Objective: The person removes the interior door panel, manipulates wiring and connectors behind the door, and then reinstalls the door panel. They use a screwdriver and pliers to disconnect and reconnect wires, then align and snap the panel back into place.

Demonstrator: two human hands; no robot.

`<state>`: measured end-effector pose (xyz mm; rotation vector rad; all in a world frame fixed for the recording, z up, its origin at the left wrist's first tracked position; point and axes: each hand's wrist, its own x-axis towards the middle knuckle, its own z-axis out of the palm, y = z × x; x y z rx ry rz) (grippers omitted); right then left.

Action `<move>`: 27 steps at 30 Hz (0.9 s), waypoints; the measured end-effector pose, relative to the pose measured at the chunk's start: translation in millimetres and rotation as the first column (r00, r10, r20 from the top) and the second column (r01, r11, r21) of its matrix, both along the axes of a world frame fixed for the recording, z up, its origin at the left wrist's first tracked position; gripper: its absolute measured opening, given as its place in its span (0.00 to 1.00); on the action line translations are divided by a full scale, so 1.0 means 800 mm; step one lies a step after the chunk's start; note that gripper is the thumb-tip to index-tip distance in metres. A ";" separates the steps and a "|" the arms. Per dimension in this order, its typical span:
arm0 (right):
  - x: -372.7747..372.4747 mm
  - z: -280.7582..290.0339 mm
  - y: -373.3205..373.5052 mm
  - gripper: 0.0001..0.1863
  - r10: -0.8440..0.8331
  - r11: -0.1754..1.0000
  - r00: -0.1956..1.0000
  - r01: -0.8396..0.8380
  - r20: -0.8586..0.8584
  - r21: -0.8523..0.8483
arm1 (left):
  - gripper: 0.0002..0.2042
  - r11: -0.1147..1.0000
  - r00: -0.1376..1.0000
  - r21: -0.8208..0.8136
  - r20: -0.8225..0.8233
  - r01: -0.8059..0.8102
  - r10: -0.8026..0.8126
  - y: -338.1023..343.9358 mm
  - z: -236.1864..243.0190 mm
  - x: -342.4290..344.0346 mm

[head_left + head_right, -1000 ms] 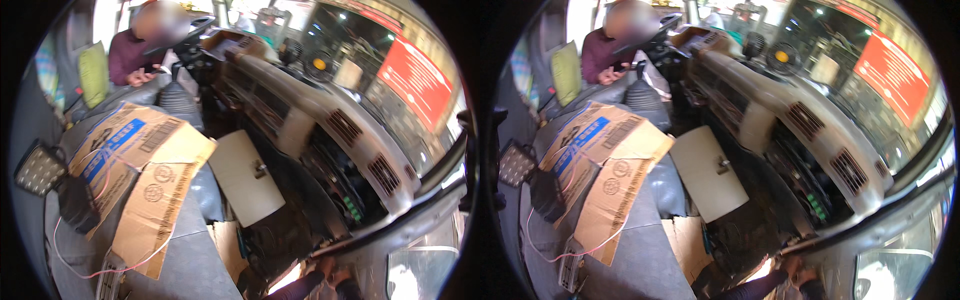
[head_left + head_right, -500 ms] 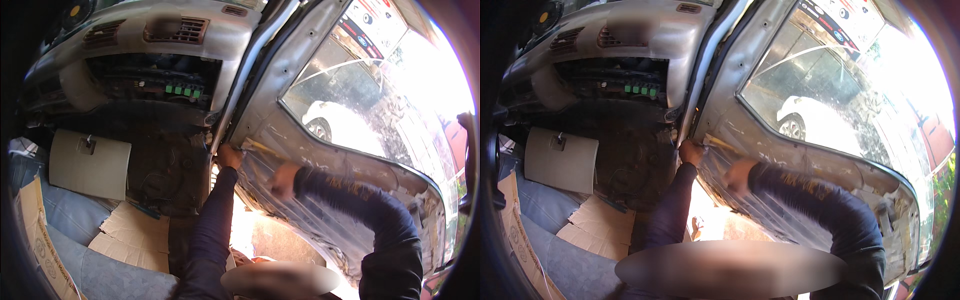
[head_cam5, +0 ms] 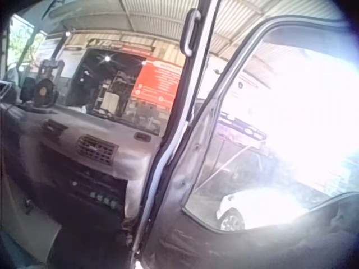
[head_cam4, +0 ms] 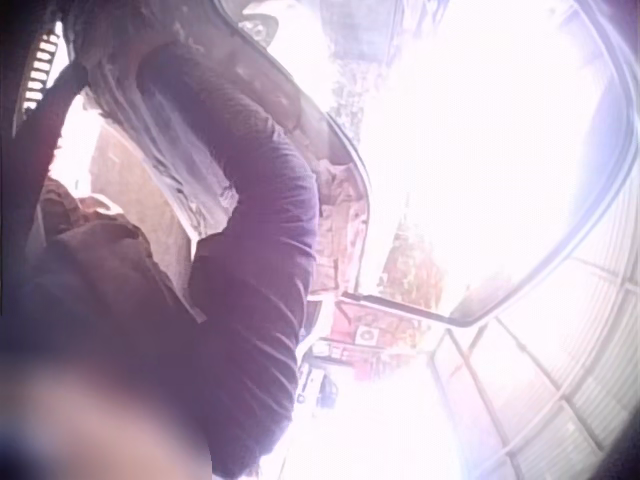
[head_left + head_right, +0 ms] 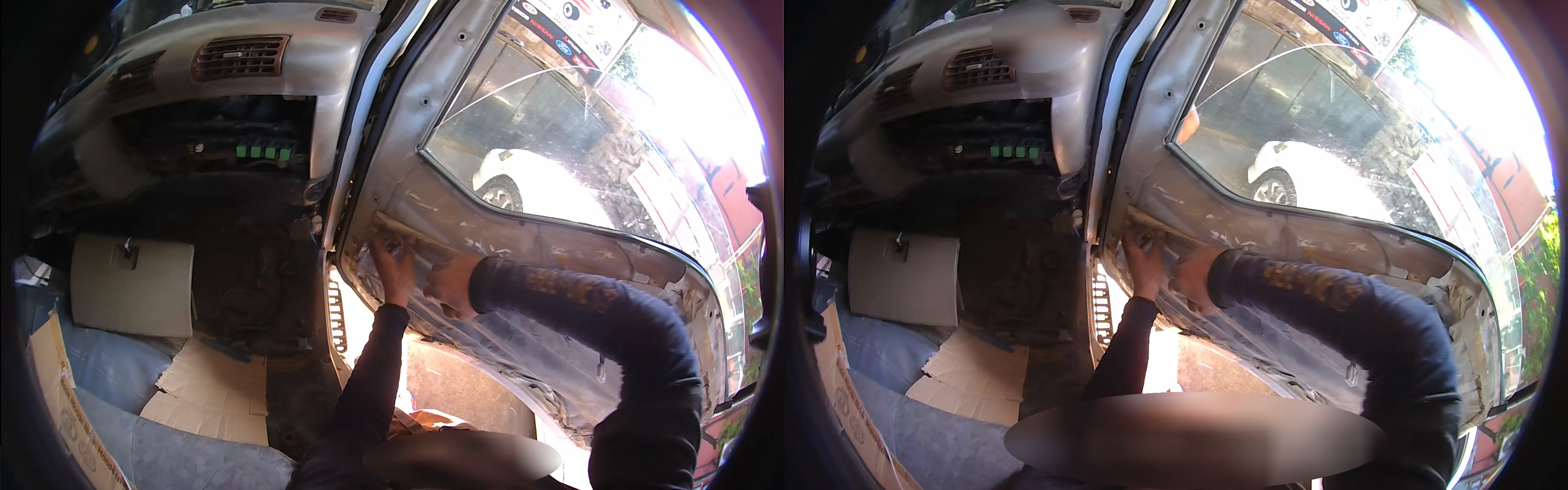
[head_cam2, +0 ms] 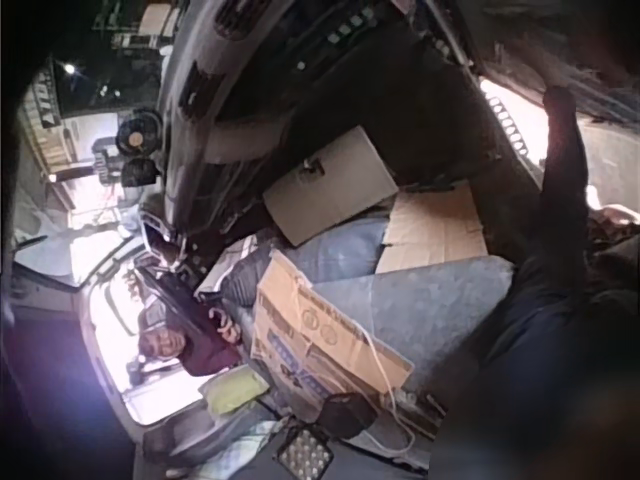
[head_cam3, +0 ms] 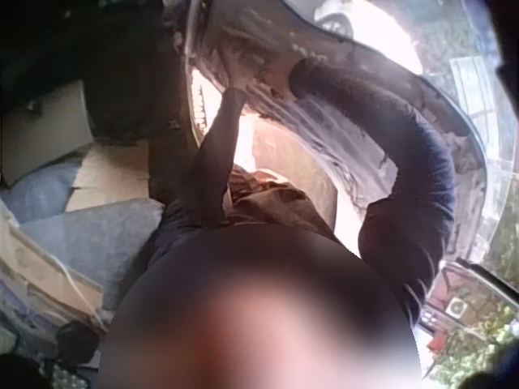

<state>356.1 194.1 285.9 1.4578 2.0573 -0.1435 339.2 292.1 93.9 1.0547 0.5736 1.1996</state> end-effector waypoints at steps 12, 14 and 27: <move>0.029 0.125 -0.102 0.07 0.111 0.974 0.988 -0.130 0.106 0.188 | 0.31 0.989 0.980 0.124 -0.171 -0.078 0.099 -0.027 0.017 -0.001; 0.029 0.120 -0.104 0.06 0.104 0.960 0.989 -0.127 0.104 0.249 | 0.35 0.979 0.978 0.170 -0.158 -0.110 0.138 -0.046 0.026 -0.001; -0.025 0.144 -0.104 0.14 0.191 0.912 0.952 -0.263 0.241 0.316 | 0.45 0.912 0.805 0.405 -0.516 -0.070 0.291 -0.103 0.054 0.008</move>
